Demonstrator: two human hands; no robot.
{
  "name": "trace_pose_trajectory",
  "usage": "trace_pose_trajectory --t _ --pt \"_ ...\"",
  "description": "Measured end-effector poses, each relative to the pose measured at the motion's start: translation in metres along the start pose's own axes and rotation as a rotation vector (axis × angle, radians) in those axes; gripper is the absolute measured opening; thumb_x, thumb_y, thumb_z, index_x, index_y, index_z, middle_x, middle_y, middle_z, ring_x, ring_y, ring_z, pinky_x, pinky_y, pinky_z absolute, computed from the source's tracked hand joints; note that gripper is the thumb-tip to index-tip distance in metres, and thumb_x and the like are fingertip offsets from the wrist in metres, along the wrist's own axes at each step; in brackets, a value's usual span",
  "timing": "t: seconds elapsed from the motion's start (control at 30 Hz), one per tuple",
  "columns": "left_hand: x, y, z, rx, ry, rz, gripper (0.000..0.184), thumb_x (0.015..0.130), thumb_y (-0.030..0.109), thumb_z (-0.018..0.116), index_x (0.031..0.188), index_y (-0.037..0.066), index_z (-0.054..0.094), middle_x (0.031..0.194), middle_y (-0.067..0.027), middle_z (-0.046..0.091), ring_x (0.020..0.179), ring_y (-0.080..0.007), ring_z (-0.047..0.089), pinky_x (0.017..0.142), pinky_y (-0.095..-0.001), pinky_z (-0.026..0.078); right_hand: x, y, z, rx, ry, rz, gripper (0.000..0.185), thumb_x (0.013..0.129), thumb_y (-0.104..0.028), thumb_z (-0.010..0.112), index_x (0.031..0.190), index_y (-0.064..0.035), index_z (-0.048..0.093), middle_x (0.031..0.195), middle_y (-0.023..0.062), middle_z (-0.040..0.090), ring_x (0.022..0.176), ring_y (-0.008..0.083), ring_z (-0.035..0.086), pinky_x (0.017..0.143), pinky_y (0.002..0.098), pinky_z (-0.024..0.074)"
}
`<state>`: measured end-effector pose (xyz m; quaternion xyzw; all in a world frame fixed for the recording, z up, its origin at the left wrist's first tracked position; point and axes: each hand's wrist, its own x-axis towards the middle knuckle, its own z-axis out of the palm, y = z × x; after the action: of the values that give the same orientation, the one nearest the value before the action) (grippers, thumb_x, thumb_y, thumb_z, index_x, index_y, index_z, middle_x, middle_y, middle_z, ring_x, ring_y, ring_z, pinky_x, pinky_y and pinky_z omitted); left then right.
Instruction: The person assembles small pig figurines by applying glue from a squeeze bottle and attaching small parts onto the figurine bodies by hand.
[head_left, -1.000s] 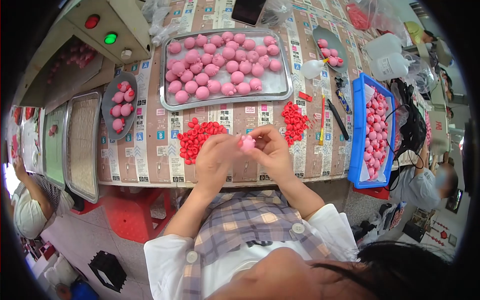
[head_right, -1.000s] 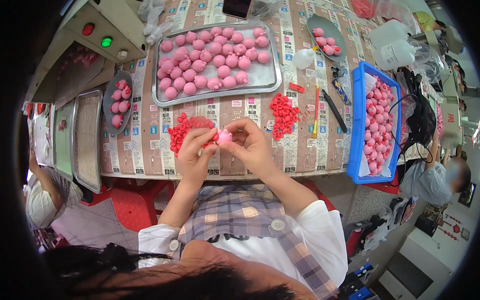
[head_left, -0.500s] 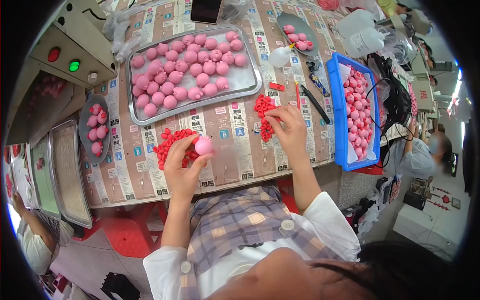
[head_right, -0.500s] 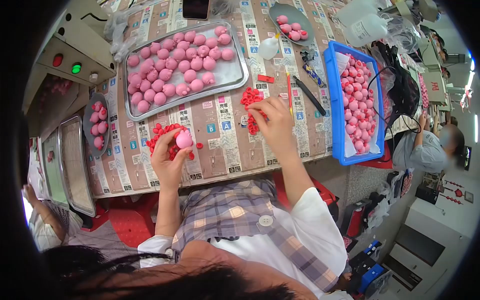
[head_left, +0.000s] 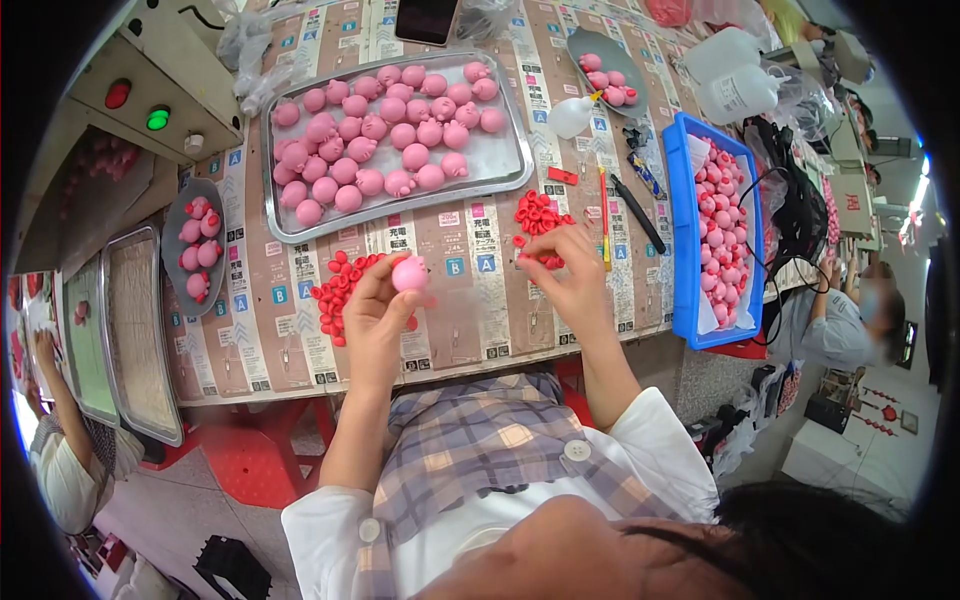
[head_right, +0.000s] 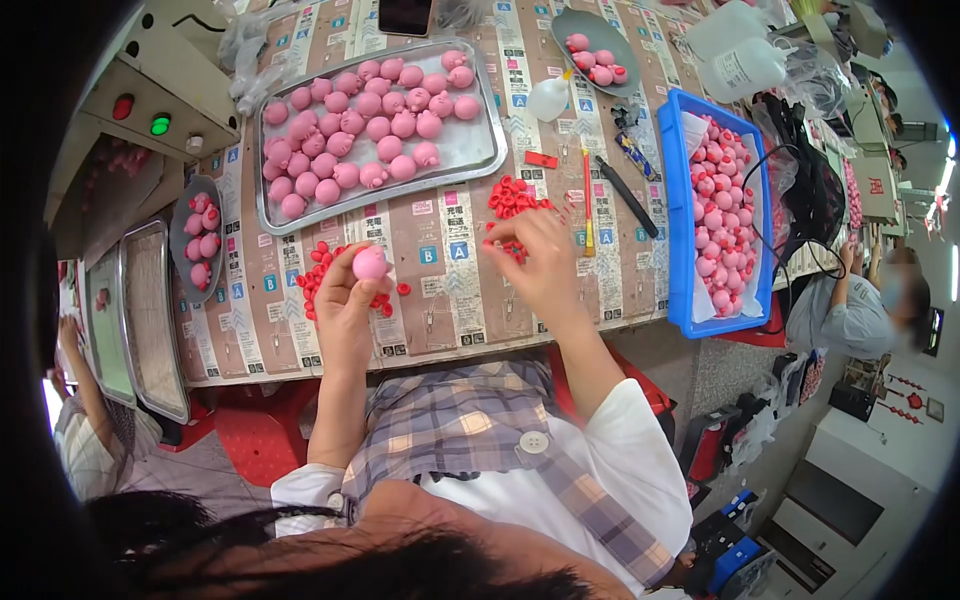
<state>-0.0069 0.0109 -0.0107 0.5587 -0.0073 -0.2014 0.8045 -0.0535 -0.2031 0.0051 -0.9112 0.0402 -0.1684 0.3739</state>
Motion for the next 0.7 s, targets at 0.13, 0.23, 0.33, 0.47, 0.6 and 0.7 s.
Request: trace_pose_trajectory --t 0.13,0.23,0.33,0.47,0.6,0.7 --pt "-0.001 -0.008 0.015 -0.223 -0.103 -0.212 0.039 0.081 0.016 0.055 0.115 0.001 0.042 0.089 -0.007 0.057 0.072 -0.0102 0.057 0.064 -0.0229 0.049 -0.002 -0.032 0.011 0.138 0.008 -0.27 0.015 0.062 -0.01 0.068 0.07 -0.008 0.056 0.071 0.0044 0.057 0.069 0.0208 0.052 0.06 0.0326 0.0397" --pt "-0.002 -0.006 0.023 -0.432 -0.132 -0.328 0.039 0.081 0.017 0.056 0.115 0.003 0.042 0.093 -0.005 0.056 0.078 -0.0101 0.056 0.067 -0.0227 0.048 -0.002 -0.039 0.025 0.038 0.052 -0.476 0.017 0.06 -0.01 0.069 0.073 -0.0089 0.057 0.076 0.0029 0.056 0.069 0.0194 0.051 0.058 0.0309 0.0396" --pt "-0.005 0.0 0.025 -0.523 -0.106 -0.353 0.039 0.081 0.018 0.056 0.115 0.005 0.043 0.095 -0.0033 0.056 0.081 -0.0099 0.055 0.07 -0.0227 0.047 -0.003 -0.041 0.034 0.005 0.081 -0.579 0.019 0.059 -0.011 0.068 0.075 -0.0099 0.058 0.082 0.0017 0.055 0.069 0.0188 0.05 0.057 0.0292 0.0394" --pt "-0.007 -0.01 0.018 -0.631 -0.152 -0.339 0.04 0.08 0.021 0.057 0.116 0.009 0.043 0.096 -0.0018 0.055 0.083 -0.0104 0.054 0.074 -0.0235 0.045 -0.006 -0.04 0.04 0.014 0.11 -0.595 0.018 0.058 -0.011 0.067 0.074 -0.011 0.058 0.084 0.0012 0.055 0.07 0.0179 0.05 0.056 0.0287 0.0392" --pt "-0.008 -0.004 0.024 -0.702 -0.118 -0.434 0.04 0.08 0.023 0.057 0.116 0.012 0.043 0.095 -0.0009 0.054 0.082 -0.0104 0.054 0.075 -0.024 0.044 -0.009 -0.039 0.046 0.006 0.168 -0.579 0.018 0.058 -0.01 0.066 0.074 -0.0117 0.058 0.084 0.0007 0.055 0.071 0.0173 0.05 0.056 0.0286 0.0391" --pt "-0.009 -0.003 0.027 -0.738 -0.066 -0.451 0.04 0.08 0.024 0.056 0.116 0.012 0.044 0.092 -0.0006 0.054 0.082 -0.0107 0.054 0.074 -0.0235 0.045 -0.009 -0.041 0.045 -0.009 0.163 -0.563 0.017 0.059 -0.012 0.067 0.074 -0.0118 0.058 0.084 0.0009 0.055 0.071 0.0174 0.05 0.058 0.0285 0.0399"
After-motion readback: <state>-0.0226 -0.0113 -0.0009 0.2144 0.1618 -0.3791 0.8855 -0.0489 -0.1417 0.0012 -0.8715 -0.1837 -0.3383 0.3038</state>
